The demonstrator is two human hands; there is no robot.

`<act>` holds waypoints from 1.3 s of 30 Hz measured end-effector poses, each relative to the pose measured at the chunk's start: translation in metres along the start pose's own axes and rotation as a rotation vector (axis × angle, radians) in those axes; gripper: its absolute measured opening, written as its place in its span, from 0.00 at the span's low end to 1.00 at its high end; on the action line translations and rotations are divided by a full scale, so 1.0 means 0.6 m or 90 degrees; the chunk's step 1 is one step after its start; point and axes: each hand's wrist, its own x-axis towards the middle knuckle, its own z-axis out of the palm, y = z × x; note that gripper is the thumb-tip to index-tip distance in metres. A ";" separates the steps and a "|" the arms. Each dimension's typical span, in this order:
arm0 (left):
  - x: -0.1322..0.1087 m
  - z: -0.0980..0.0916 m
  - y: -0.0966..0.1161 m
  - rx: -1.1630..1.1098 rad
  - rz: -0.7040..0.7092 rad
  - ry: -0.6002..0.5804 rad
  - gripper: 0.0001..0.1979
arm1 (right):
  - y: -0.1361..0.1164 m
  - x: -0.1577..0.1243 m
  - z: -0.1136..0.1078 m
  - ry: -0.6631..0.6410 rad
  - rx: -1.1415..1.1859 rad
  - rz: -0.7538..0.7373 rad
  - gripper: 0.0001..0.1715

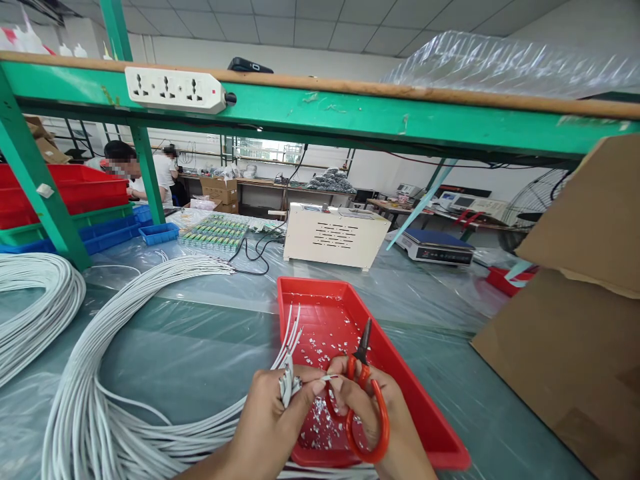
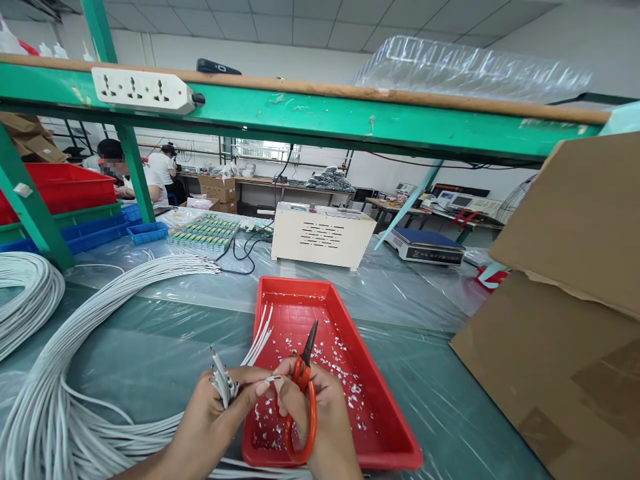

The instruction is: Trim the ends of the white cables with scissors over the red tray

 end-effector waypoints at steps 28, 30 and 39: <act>0.006 -0.003 -0.015 -0.048 -0.065 0.120 0.06 | -0.009 0.001 -0.006 -0.002 0.017 0.013 0.09; 0.006 -0.004 -0.014 -0.066 -0.055 0.089 0.06 | -0.008 0.004 -0.005 -0.013 0.030 0.027 0.09; 0.004 -0.005 -0.021 -0.060 -0.066 0.032 0.08 | 0.010 0.015 -0.007 -0.009 0.133 0.065 0.06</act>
